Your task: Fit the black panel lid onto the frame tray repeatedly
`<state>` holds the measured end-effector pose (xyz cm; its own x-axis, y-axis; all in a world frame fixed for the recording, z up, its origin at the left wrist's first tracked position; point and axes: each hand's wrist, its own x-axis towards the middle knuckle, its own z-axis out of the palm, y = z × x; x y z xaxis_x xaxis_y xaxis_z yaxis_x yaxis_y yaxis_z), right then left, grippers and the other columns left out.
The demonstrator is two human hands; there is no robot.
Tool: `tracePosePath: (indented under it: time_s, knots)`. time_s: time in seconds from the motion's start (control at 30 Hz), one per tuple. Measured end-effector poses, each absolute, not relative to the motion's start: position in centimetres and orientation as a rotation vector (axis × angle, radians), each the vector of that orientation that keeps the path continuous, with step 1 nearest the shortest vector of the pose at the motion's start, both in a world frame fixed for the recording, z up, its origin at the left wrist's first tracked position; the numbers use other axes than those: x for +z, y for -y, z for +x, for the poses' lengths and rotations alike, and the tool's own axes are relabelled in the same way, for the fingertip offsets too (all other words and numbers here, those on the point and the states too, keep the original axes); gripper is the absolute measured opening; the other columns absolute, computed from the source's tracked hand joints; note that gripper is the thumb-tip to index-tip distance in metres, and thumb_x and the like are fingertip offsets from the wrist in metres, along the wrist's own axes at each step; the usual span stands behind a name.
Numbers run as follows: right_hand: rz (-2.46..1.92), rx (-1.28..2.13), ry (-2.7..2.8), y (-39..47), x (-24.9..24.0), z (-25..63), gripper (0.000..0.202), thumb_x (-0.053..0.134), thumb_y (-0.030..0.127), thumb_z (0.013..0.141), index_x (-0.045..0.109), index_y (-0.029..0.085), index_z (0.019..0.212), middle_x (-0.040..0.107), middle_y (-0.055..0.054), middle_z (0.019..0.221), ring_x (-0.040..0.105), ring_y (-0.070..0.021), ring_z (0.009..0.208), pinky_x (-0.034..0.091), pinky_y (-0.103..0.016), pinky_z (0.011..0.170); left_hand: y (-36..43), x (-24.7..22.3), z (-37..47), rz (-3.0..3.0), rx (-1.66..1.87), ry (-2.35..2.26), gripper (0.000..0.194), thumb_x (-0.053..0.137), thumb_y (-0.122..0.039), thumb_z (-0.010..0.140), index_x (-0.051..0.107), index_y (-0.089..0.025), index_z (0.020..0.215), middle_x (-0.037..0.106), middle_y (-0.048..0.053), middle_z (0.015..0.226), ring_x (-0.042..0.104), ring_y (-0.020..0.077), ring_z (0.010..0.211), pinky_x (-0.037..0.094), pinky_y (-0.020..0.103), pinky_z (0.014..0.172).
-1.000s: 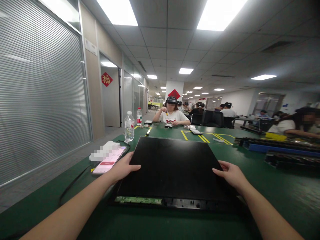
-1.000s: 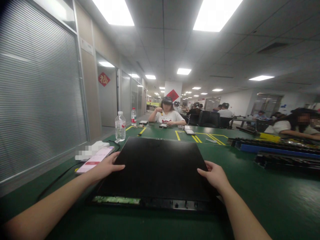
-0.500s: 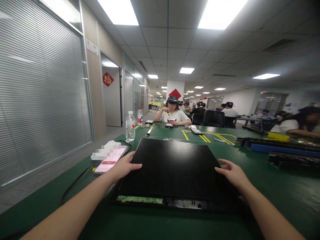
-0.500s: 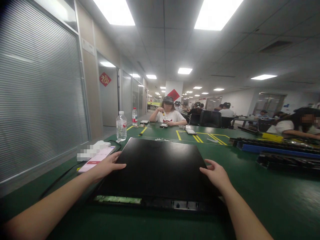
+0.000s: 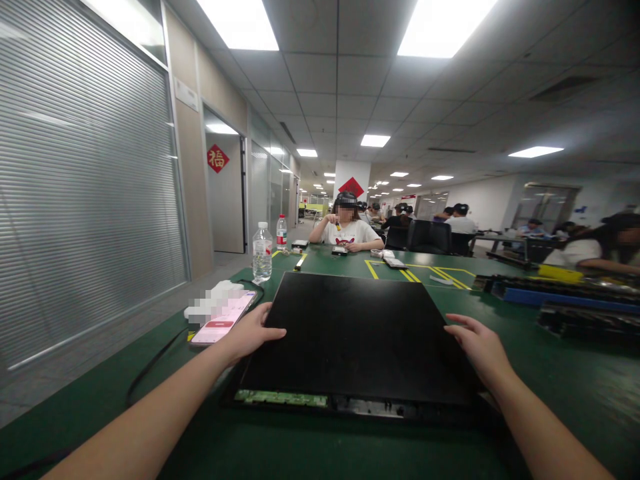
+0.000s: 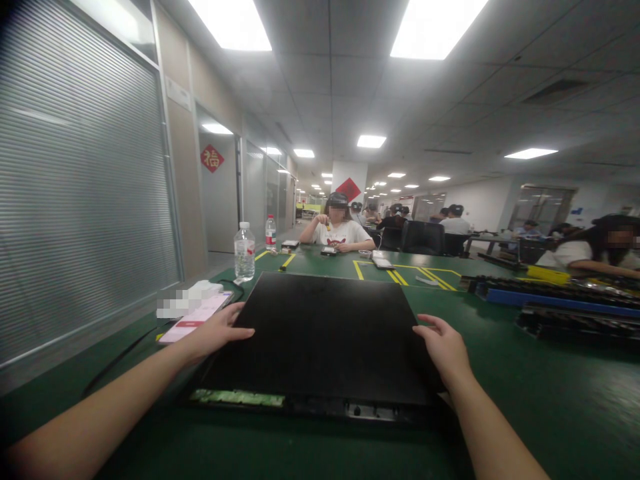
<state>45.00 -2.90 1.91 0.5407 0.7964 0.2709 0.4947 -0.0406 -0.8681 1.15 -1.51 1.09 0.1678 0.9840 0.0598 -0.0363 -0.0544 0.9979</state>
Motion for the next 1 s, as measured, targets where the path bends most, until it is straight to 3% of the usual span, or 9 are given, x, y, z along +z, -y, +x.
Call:
tracePosePath:
  time_s: [0.77, 1.0]
  knots:
    - [-1.831, 0.228, 1.209, 3.0, 2.1, 45.2, 0.035, 0.056, 0.035, 0.059, 0.066, 0.02, 0.089, 0.067, -0.005, 0.068, 0.059, -0.0218, 0.065, 0.04, -0.032, 0.061, 1.4, 1.1, 1.1, 1.438, 1.189, -1.072, 0.066, 0.075, -0.021, 0.052, 0.051, -0.016, 0.113, 0.061, 0.011, 0.117, 0.057, 0.0276, 0.107, 0.043, 0.04, 0.092]
    - [-1.85, 0.246, 1.238, 3.3, 2.5, 44.8, 0.035, 0.056, 0.036, 0.059, 0.066, 0.022, 0.089, 0.065, -0.003, 0.066, 0.058, -0.0214, 0.066, 0.039, -0.031, 0.062, 1.6, 1.6, 0.9, 1.605, 1.179, -1.194, 0.054, 0.075, -0.024, 0.051, 0.059, -0.015, 0.102, 0.066, 0.009, 0.107, 0.057, 0.0296, 0.106, 0.042, 0.039, 0.092]
